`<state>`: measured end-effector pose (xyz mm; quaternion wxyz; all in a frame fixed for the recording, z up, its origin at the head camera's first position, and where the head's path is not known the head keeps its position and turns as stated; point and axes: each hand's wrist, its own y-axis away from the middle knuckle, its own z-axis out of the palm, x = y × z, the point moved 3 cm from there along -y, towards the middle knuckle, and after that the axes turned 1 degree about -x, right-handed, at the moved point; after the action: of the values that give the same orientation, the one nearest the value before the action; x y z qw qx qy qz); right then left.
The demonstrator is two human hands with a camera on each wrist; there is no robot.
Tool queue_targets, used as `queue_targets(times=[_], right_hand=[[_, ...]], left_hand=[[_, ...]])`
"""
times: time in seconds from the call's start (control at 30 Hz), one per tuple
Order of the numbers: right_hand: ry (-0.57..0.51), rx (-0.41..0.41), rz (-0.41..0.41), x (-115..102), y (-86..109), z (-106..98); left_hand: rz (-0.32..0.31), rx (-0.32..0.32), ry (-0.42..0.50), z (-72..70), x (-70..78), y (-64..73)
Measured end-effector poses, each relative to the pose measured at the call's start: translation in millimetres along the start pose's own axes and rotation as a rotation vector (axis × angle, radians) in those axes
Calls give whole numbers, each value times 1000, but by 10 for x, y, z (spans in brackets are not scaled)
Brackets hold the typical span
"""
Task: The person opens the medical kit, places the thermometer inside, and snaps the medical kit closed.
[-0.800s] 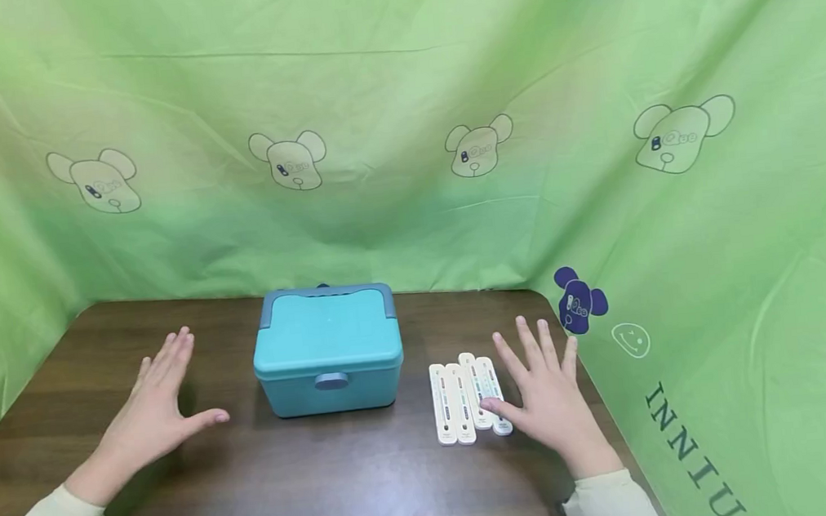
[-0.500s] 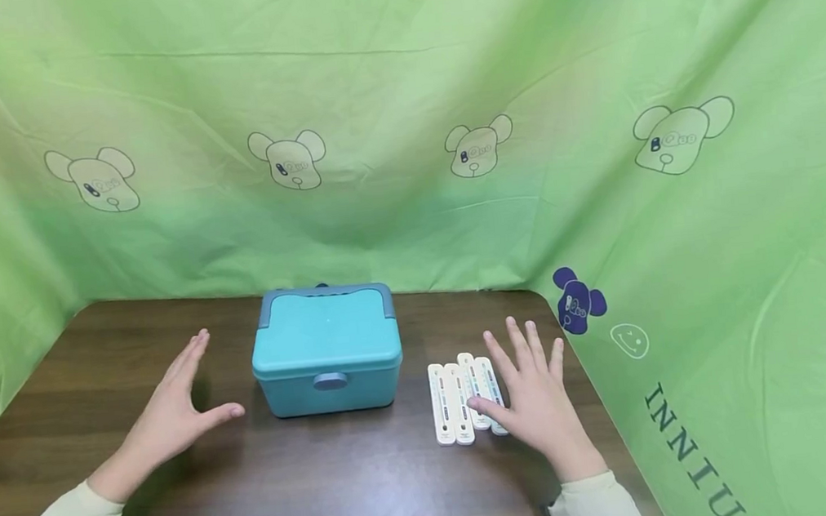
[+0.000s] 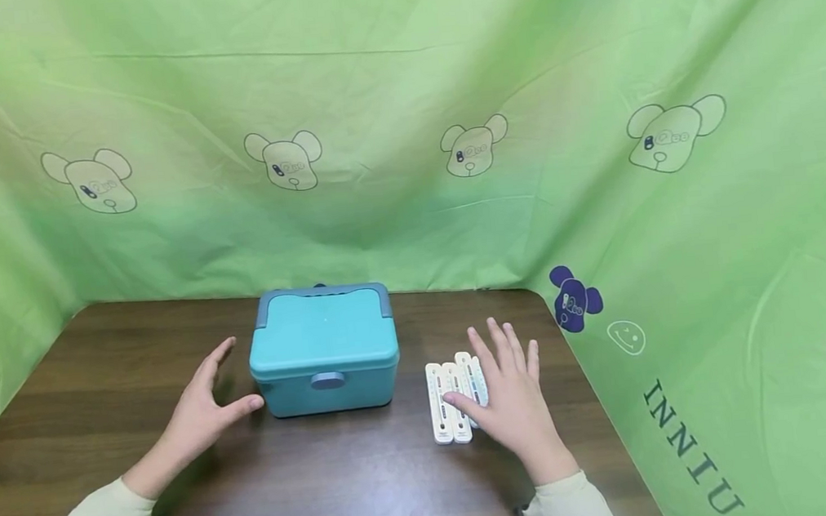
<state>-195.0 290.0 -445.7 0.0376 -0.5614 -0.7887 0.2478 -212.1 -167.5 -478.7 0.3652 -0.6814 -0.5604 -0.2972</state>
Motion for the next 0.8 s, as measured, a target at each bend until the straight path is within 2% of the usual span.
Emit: queue_targets(times=[0.23,0.4,0.6,0.8], right_hand=[[-41,30,23,-162,-40,59],[-66,56,49,-311,-57,93],[-149,162,88,-482,-51,145],[-236,212,139,-679,-63,192]], left_hand=[[-13,12,13,127,31,-6],[13,31,52,198,39,-16],[42,47,84,272,43,-33],[6,34,110,316,46,-37]])
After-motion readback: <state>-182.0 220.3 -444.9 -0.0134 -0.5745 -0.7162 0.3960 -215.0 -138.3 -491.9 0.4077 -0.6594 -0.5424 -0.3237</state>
